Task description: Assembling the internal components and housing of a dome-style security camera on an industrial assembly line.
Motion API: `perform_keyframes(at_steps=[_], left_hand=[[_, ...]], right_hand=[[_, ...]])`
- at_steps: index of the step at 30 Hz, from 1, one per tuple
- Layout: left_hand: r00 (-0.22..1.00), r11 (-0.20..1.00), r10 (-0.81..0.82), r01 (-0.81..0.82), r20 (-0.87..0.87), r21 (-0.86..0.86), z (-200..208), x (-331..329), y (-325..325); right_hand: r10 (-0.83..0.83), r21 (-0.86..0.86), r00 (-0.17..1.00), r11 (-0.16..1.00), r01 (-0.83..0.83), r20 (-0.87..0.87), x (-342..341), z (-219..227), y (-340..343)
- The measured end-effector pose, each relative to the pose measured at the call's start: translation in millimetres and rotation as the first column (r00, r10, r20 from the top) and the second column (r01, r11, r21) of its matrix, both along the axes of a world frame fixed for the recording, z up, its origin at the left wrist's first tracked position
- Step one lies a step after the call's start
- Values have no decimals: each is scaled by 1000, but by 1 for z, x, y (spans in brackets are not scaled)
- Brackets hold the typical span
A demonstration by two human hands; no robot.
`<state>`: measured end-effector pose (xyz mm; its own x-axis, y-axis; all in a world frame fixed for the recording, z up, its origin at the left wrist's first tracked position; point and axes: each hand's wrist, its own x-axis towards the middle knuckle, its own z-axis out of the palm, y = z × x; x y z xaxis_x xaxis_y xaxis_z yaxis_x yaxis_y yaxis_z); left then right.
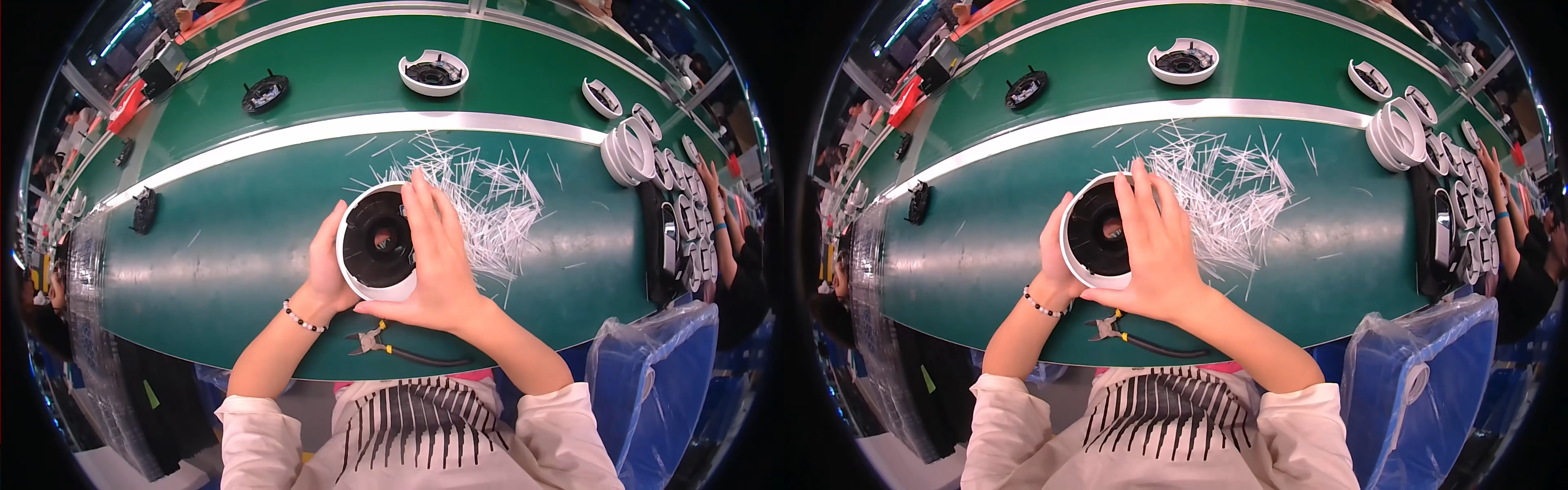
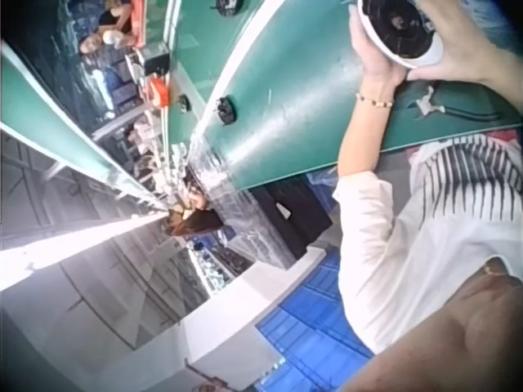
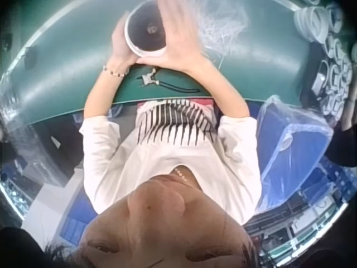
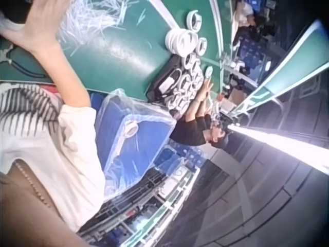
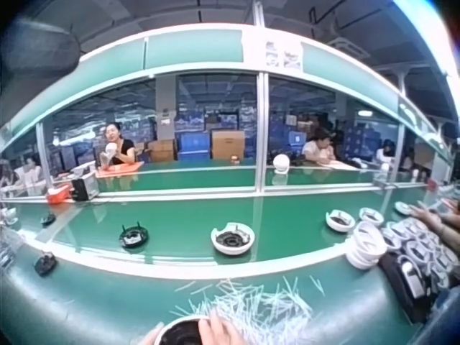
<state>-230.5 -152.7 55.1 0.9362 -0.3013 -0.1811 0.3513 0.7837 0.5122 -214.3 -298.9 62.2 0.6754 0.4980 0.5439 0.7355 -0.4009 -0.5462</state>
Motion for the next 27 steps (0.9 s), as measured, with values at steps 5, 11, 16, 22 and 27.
perform_keyframes(at_steps=[5, 11, 16, 22, 27], left_hand=[[996, 999, -10, 14, 94, -50, 0, -2, 0], [983, 1000, -18, 22, 184, -16, -2, -5, 7], [1000, 1000, 6, -6, 22, -12, -3, 3, 8], [999, 999, -9, 6, -52, -50, -5, 3, 9], [999, 998, 36, -38, -31, -55, -7, 2, 5]], right_hand=[[66, 67, 997, 996, -63, -45, 4, 0, -1], [167, 63, 986, 984, -167, -2, 7, 0, -5], [201, 68, 979, 978, -197, -45, 12, -3, -6], [180, 58, 980, 983, -176, -89, 10, -3, -4], [105, 27, 993, 994, -104, -54, 9, -1, -2]])
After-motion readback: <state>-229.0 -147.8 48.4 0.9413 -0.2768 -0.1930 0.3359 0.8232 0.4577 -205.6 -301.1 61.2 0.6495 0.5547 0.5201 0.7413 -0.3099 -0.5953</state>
